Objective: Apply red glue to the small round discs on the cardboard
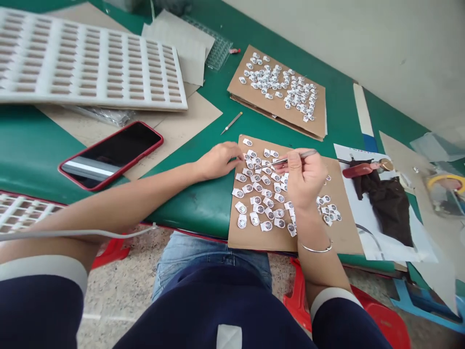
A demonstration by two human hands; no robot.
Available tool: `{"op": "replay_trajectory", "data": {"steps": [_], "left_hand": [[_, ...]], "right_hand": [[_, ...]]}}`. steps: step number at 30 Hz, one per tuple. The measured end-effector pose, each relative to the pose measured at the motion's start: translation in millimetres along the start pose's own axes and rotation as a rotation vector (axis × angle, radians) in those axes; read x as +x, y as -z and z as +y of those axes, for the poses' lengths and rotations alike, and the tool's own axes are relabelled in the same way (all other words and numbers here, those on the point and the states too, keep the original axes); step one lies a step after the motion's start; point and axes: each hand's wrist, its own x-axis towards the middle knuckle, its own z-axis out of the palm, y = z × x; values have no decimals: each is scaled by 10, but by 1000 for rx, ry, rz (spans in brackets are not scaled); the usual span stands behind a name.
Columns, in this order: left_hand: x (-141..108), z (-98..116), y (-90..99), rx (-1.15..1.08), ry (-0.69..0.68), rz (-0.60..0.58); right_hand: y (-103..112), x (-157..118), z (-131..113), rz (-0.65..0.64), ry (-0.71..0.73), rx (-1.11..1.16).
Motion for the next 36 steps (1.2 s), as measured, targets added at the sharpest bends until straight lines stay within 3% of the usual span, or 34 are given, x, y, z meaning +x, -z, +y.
{"op": "replay_trajectory", "data": {"steps": [4,9,26,36], "left_hand": [[-56,-23,0,-73,-57,-93],[-52,-24,-24,-71,-75,-150],[-68,-80,-110,24,-85,-151],[-45,-75,-132,-15,-50,-143]], "right_hand": [[-126,-69,171,-7,32,-99],[-133,-123,279,1,24,-198],[-206,-153,286,-23,64,-215],[-246,-148,246,-78,203,-280]]}}
